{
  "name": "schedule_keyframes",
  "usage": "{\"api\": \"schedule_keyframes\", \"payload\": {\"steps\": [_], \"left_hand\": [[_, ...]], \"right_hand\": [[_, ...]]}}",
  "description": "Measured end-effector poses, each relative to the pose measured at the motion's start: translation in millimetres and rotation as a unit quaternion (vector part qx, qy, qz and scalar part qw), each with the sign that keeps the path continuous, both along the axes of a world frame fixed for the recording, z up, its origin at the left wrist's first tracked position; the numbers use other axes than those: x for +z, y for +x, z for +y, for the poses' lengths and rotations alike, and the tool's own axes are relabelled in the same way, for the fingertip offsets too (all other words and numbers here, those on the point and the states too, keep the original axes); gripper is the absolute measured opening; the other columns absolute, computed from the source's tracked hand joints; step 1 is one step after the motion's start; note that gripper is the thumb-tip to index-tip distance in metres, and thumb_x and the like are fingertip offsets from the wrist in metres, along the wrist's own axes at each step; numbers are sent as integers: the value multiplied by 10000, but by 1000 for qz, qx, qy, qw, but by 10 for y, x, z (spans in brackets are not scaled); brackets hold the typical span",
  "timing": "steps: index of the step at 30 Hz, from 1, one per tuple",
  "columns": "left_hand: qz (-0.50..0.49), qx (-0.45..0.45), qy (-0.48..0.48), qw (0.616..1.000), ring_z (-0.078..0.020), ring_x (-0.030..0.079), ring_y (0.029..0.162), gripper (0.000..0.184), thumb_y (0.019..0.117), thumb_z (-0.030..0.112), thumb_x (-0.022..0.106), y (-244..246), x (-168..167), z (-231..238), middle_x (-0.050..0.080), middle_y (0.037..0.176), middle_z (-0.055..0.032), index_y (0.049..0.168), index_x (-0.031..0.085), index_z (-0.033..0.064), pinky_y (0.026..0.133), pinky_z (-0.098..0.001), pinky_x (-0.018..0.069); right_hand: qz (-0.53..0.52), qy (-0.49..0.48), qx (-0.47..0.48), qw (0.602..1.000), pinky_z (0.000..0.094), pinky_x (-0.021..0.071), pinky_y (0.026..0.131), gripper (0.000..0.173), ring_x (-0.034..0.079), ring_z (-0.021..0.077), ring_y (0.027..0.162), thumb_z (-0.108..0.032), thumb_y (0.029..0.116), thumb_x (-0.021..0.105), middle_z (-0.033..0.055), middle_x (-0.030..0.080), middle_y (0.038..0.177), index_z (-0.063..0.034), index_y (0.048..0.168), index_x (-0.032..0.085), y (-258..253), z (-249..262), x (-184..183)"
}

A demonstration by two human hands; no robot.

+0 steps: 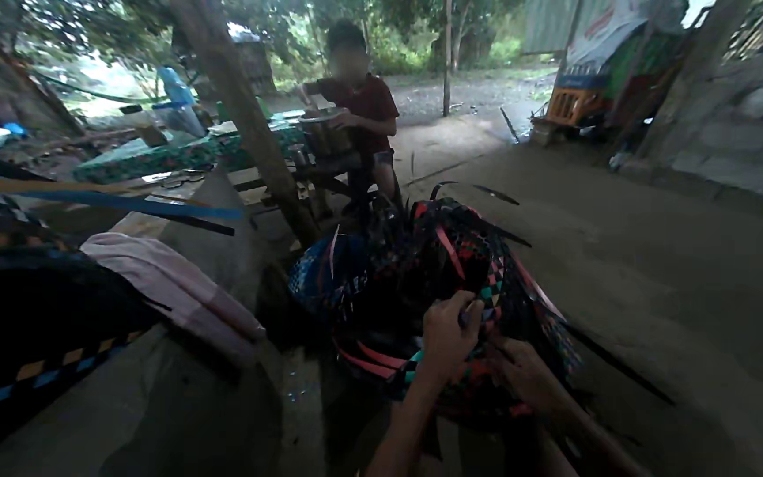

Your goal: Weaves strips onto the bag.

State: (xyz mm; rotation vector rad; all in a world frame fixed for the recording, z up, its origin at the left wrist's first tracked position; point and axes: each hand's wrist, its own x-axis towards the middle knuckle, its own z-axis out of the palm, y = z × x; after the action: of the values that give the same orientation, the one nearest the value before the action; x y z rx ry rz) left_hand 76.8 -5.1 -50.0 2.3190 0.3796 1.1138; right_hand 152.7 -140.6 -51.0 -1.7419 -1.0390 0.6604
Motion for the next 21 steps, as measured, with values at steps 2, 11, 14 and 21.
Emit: {"api": "schedule_keyframes", "payload": {"steps": [2, 11, 14, 21], "left_hand": [[108, -76, 11, 991, -393, 691, 1068, 414, 958, 62, 604, -131, 116, 79, 703, 1162, -251, 1346, 596, -83, 979, -557, 508], [193, -104, 35, 975, -414, 596, 1261, 829, 812, 133, 816, -331, 73, 84, 590, 1384, -277, 1502, 413, -88, 1085, -538, 447], [157, -102, 51, 981, -403, 617, 1238, 797, 826, 156, 802, -332, -2, 73, 612, 1355, -272, 1480, 429, -106, 1067, -538, 465], [193, -112, 23, 975, -366, 592, 1287, 805, 874, 184, 777, -318, 57, 75, 598, 1390, -248, 1525, 378, -73, 1118, -525, 424]], "right_hand": [[-116, 77, -51, 989, 338, 560, 677, 279, 641, 166, 714, -195, 1023, 577, 137, 675, 861, 61, 1054, 684, 170, -7, -42], [-153, 78, -113, 979, 459, 559, 831, 484, 679, 313, 928, -171, 910, 748, 234, 678, 1034, 110, 1253, 553, 176, 60, -22], [-208, 72, -93, 971, 457, 562, 831, 246, 694, 318, 890, -91, 943, 693, 222, 703, 960, 103, 1092, 664, 110, 51, 31], [-276, -18, 43, 960, 513, 543, 873, 315, 682, 393, 932, -154, 1000, 630, 261, 692, 1002, 98, 1186, 658, 314, 3, 165]]}}
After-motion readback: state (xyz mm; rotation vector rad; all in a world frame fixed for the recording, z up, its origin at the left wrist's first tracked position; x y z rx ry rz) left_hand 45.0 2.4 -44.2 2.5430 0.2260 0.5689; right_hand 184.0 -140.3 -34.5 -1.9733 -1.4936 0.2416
